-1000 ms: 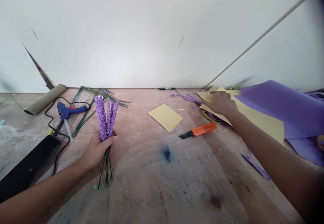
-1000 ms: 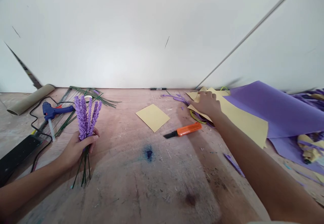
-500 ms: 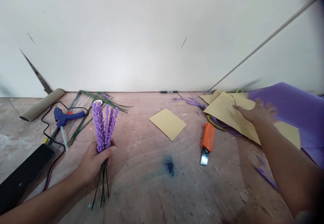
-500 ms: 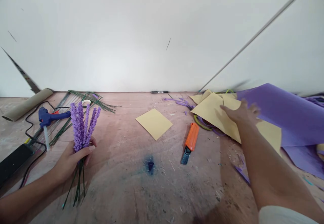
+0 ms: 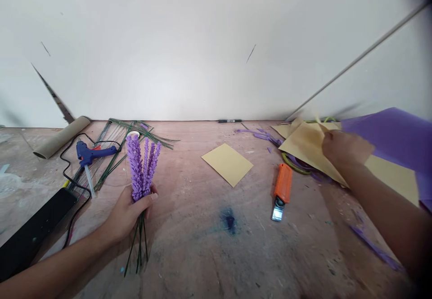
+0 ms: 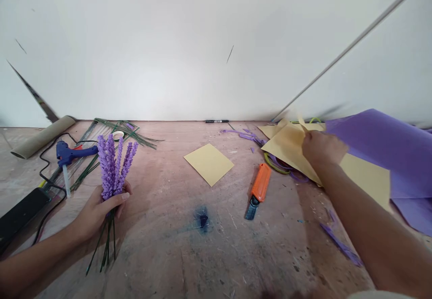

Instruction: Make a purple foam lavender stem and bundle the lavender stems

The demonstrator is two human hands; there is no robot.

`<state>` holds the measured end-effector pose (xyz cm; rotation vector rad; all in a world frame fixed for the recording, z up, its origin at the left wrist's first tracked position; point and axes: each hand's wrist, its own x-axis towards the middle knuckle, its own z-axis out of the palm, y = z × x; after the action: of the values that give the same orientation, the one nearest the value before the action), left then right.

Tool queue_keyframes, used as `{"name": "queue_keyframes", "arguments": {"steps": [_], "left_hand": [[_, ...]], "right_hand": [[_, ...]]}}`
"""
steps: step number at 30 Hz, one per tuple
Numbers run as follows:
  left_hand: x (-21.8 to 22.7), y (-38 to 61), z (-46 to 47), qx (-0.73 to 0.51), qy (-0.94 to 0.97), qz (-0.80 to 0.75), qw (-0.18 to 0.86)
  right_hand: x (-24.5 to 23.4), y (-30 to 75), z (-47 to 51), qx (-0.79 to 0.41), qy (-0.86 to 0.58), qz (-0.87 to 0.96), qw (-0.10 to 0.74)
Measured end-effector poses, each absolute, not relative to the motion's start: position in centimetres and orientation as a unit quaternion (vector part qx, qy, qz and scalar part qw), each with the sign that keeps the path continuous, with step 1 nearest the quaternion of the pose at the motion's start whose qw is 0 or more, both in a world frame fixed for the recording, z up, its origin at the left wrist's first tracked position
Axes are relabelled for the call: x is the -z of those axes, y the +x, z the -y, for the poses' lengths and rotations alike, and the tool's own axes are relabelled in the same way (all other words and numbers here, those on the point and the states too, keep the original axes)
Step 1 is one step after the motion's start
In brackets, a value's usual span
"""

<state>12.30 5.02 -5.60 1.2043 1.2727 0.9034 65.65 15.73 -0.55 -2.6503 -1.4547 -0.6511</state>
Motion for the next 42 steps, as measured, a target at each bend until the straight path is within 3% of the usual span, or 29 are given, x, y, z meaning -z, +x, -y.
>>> {"name": "queue_keyframes", "arguments": {"steps": [5,11,27,33,42], "left_hand": [[5.6,12.3,-5.0,-0.376,0.522,-0.533,0.549],[5.9,12.0,-5.0,-0.371,0.535,-0.527,0.546],[6.0,11.9,-5.1,-0.358,0.555,-0.510,0.551],[6.6,11.8,-5.0,-0.361,0.553,-0.504,0.556],[6.0,11.5,-4.7,-0.356,0.558,-0.439,0.608]], "right_hand": [[1.7,56.2,-13.3,0.201,-0.744,0.633,0.073],[5.0,46.5,-9.3,0.074,-0.554,0.829,-0.005],[4.3,48.3,-17.9,0.105,-0.623,0.773,-0.067],[2.4,45.4,-19.8,0.112,-0.587,0.801,0.011],[3.0,27.9,-24.6,-0.025,-0.272,0.954,0.127]]}}
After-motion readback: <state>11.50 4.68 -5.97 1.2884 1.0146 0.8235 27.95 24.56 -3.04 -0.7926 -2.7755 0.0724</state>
